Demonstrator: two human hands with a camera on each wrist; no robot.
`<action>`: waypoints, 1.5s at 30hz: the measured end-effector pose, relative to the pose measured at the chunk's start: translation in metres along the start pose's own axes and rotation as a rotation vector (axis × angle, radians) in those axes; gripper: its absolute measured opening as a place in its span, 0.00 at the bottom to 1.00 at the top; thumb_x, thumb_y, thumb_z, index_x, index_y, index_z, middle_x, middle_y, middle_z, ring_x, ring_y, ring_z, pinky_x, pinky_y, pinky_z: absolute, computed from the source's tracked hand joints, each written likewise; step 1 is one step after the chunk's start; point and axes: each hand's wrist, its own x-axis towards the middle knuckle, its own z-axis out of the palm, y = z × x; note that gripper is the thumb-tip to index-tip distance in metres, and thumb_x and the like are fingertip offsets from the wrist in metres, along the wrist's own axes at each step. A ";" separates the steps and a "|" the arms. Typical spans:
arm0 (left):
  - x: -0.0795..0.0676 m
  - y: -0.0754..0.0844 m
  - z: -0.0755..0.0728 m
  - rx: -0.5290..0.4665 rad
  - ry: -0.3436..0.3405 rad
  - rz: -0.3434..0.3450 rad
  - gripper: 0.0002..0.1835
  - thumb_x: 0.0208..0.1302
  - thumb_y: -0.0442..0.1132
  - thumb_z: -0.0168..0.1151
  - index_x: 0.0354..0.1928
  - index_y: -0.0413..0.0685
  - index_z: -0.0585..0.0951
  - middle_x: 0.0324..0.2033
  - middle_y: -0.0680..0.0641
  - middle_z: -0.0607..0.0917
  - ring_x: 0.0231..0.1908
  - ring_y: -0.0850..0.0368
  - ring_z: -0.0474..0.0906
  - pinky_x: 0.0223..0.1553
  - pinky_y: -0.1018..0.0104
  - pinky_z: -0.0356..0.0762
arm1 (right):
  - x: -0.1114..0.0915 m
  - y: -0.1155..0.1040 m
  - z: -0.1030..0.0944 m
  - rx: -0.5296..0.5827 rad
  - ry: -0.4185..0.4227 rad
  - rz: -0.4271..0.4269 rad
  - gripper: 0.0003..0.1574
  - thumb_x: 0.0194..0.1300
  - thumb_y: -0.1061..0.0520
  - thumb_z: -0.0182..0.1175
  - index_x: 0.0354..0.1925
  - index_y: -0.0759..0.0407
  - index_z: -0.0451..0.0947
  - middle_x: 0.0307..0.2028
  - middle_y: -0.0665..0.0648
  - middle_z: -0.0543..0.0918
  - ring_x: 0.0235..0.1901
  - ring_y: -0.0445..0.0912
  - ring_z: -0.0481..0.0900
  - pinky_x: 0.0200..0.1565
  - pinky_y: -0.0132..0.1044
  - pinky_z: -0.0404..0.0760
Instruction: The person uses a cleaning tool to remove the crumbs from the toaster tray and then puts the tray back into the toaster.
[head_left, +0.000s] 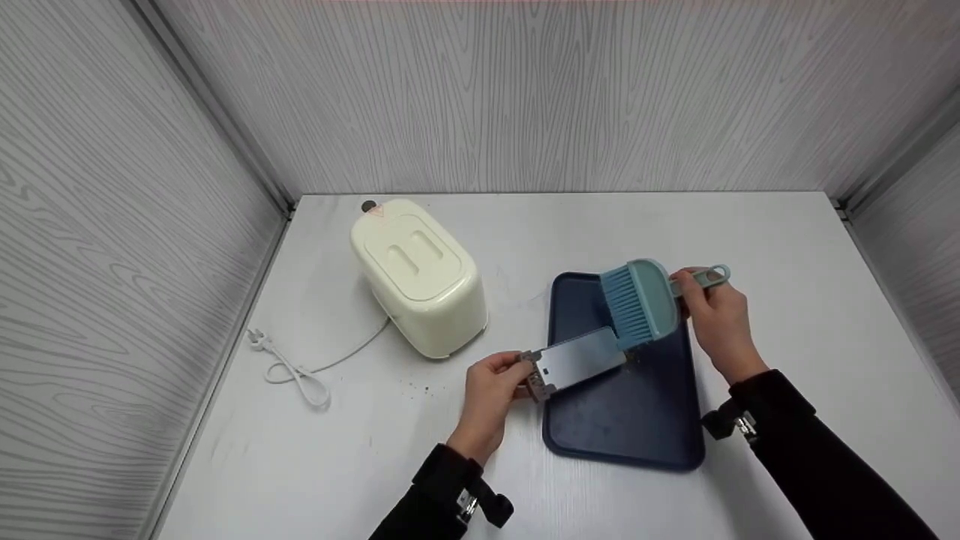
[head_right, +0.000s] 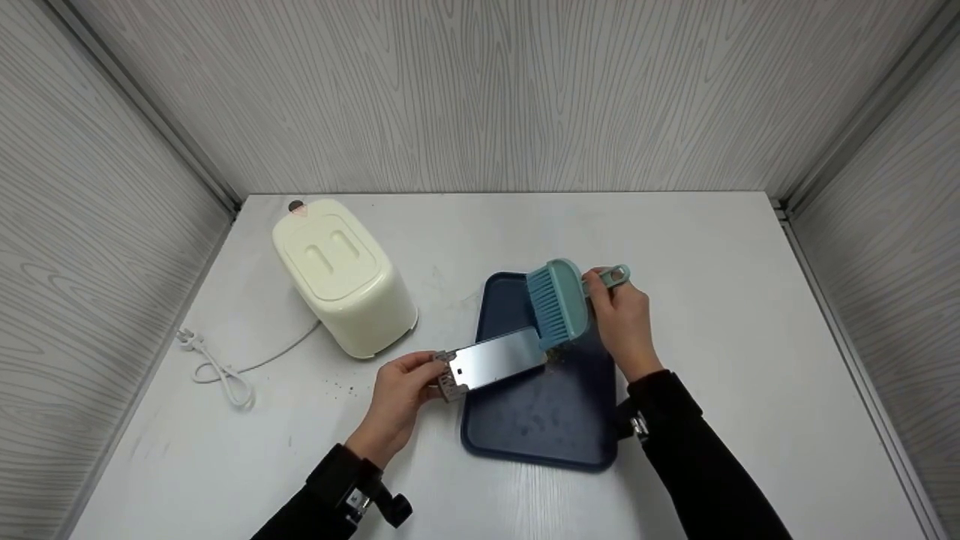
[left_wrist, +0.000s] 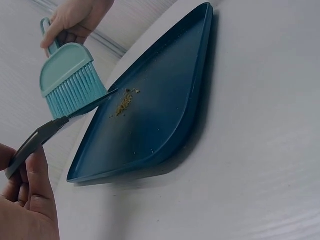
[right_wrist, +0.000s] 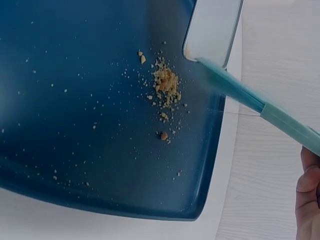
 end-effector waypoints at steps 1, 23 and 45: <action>0.000 0.000 0.000 -0.001 0.005 0.001 0.14 0.62 0.31 0.66 0.48 0.31 0.84 0.36 0.43 0.88 0.32 0.57 0.85 0.35 0.64 0.86 | 0.000 0.000 0.000 -0.004 0.006 -0.001 0.32 0.80 0.37 0.48 0.57 0.61 0.81 0.37 0.59 0.85 0.32 0.39 0.79 0.35 0.24 0.77; -0.001 0.002 0.002 -0.018 0.010 0.014 0.13 0.62 0.30 0.65 0.48 0.30 0.84 0.36 0.42 0.88 0.31 0.57 0.85 0.34 0.65 0.86 | -0.012 -0.028 -0.001 0.191 -0.041 0.008 0.32 0.81 0.38 0.48 0.61 0.61 0.78 0.48 0.55 0.84 0.43 0.41 0.83 0.42 0.28 0.80; -0.003 0.004 -0.001 -0.011 -0.023 -0.011 0.13 0.65 0.33 0.65 0.48 0.34 0.85 0.38 0.42 0.89 0.32 0.55 0.85 0.35 0.63 0.85 | -0.035 -0.058 0.036 0.430 -0.217 0.015 0.24 0.80 0.44 0.54 0.52 0.64 0.82 0.38 0.60 0.85 0.32 0.46 0.83 0.35 0.35 0.82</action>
